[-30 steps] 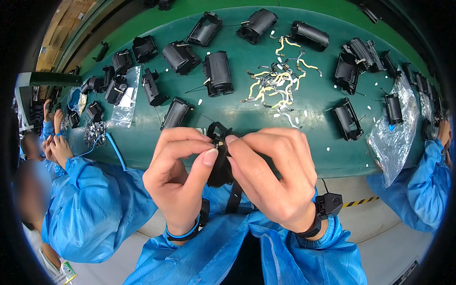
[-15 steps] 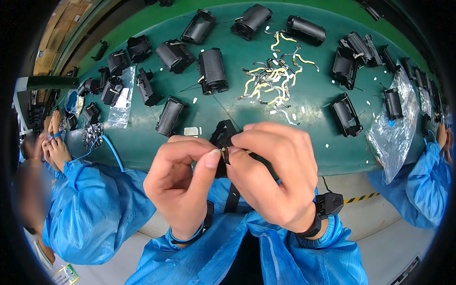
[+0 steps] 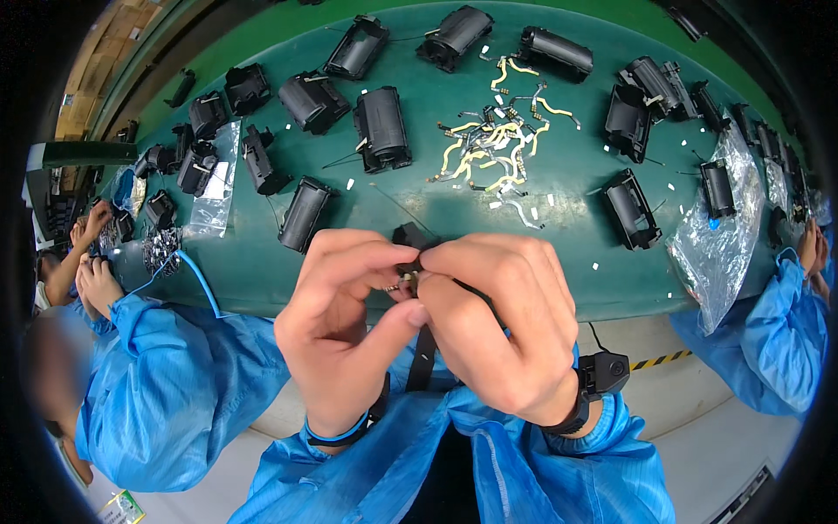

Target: Assembling small black plastic components and wires on a factory production line.

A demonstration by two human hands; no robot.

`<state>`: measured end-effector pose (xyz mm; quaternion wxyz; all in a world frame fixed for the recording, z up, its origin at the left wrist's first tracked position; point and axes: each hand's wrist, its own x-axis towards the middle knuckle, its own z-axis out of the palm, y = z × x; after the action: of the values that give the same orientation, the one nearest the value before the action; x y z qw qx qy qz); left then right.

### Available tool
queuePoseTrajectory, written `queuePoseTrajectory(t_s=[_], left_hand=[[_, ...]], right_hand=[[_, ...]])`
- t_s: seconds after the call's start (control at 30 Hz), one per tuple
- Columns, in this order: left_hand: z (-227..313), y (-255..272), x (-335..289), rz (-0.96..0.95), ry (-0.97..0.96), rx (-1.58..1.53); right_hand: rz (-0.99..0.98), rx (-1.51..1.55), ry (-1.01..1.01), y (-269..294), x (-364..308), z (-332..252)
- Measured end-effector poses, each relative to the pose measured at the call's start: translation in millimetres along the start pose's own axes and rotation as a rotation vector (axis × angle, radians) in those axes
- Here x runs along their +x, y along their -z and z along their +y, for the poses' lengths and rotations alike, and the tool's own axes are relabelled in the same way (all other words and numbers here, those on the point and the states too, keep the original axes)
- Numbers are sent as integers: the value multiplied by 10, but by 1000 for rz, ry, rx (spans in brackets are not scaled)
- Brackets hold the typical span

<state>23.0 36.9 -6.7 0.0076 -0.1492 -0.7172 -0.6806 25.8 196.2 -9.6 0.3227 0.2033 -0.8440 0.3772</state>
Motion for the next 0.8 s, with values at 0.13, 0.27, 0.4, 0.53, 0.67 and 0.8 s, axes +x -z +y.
queuePoseTrajectory(t_s=[0.13,0.27,0.4,0.53,0.67,0.8], left_hand=[[-69,27,1,25,-40,-150],[-55,112,32,24,-30,-198],[-62,176,34,-38,18,-271],[-85,220,49,-19,-45,-212],[-83,233,50,3,-29,-236],[-99,293,56,-41,-36,-249]], right_hand=[[-30,82,-5,28,1,12],[-140,194,-12,141,25,68],[-195,220,-29,244,82,52],[-222,216,-97,265,81,25],[-194,375,-362,282,90,-69],[-223,405,-288,286,71,18]])
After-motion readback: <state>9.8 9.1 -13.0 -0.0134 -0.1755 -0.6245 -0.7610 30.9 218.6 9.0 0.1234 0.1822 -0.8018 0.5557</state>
